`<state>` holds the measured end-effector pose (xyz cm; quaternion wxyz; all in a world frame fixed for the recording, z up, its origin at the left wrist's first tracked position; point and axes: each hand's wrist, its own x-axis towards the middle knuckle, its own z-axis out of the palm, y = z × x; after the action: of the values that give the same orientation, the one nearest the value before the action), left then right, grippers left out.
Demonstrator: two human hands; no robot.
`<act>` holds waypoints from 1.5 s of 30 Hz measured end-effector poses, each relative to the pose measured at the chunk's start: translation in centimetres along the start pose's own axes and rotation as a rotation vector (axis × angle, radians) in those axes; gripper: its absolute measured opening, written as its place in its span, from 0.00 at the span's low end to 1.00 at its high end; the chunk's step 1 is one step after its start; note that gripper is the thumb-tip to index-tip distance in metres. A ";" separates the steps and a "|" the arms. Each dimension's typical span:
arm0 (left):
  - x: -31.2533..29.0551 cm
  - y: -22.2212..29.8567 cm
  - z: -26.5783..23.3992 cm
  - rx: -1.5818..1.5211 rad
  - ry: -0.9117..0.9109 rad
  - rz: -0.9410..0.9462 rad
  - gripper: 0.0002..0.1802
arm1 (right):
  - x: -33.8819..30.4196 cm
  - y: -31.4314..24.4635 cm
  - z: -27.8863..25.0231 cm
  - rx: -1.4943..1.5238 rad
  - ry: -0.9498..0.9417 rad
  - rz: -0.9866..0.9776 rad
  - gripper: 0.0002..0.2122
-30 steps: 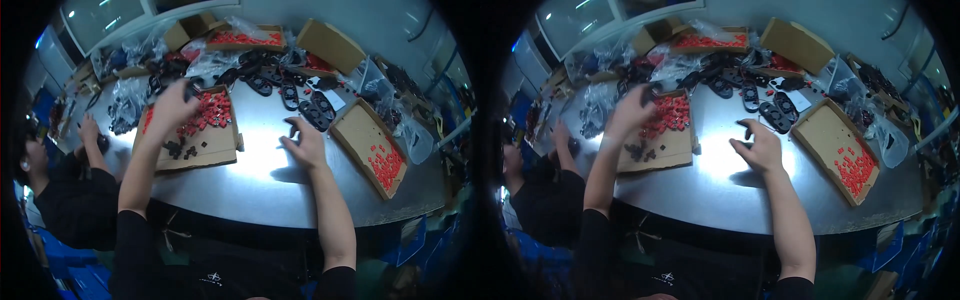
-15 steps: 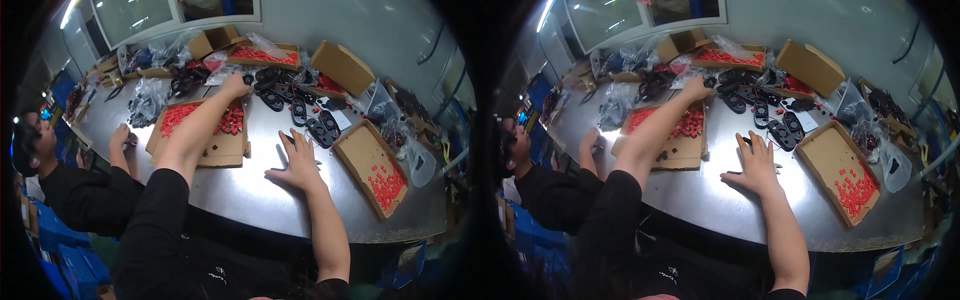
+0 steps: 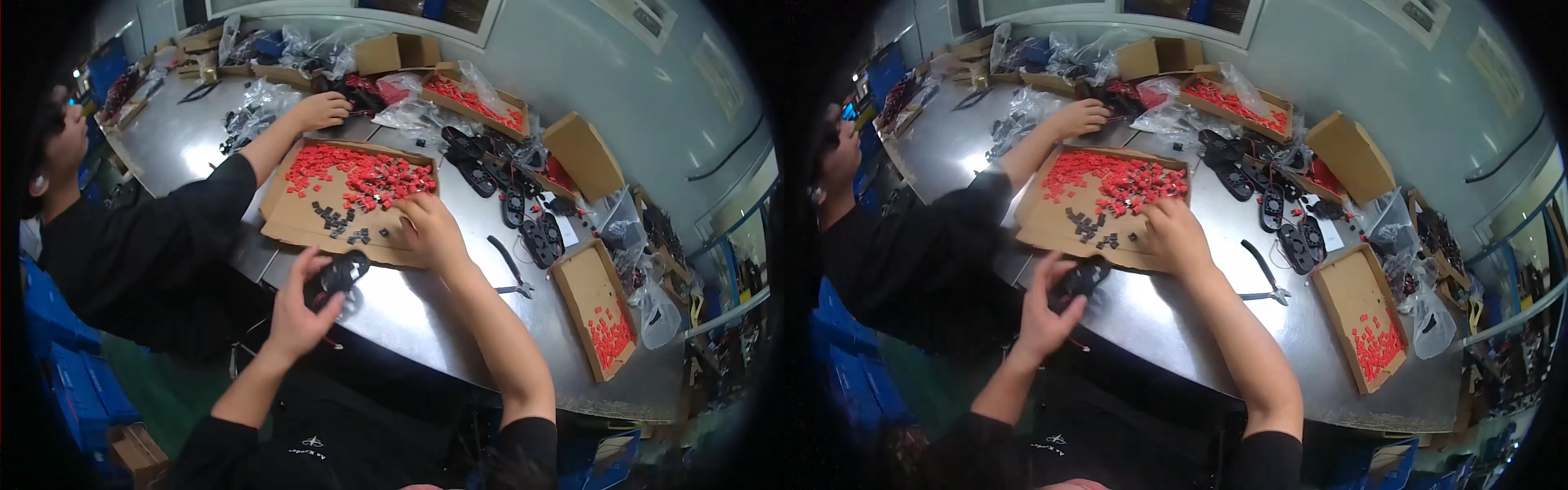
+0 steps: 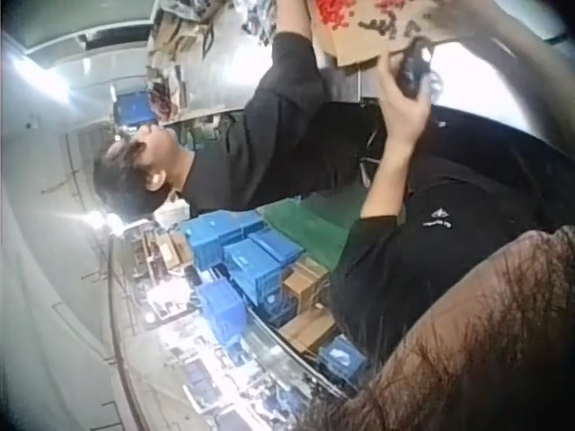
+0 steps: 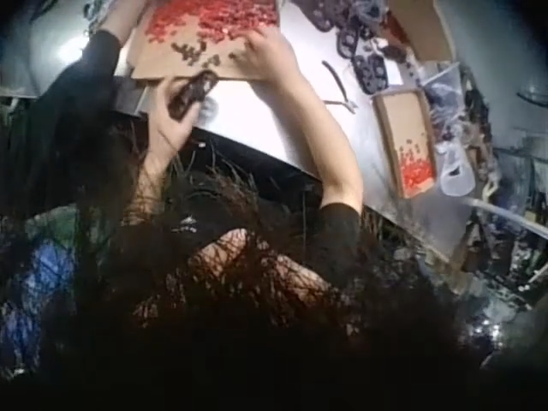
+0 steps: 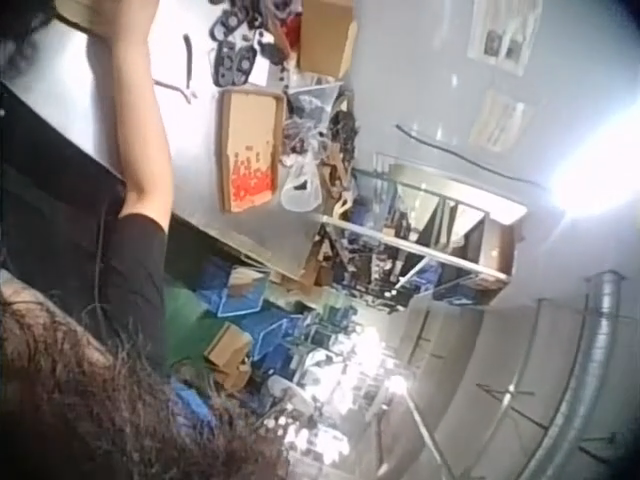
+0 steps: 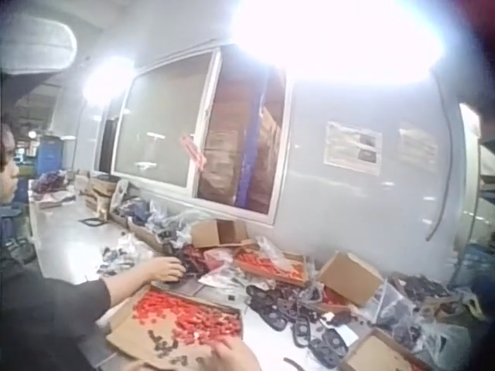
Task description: Assembling small plastic components and trimming wires with pliers at a workstation.
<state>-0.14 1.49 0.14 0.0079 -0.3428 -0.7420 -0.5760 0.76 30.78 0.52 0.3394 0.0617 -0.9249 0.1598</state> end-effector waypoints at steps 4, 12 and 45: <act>-3.0 -0.2 -1.0 0.182 -0.033 0.090 0.45 | 4.0 2.0 3.1 -0.225 -0.268 0.017 0.09; -1.2 -0.1 1.0 -0.236 -0.165 -0.097 0.40 | 1.7 -0.5 -2.3 0.081 -0.242 0.210 0.08; -3.0 7.4 10.2 -0.209 -0.691 0.211 0.40 | -17.8 -15.3 -10.1 1.379 0.511 0.990 0.08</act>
<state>9.85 9.53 1.78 -0.2186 -0.5904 -0.5988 -0.4951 23.87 19.90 0.08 0.3149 -0.1923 -0.4391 0.8192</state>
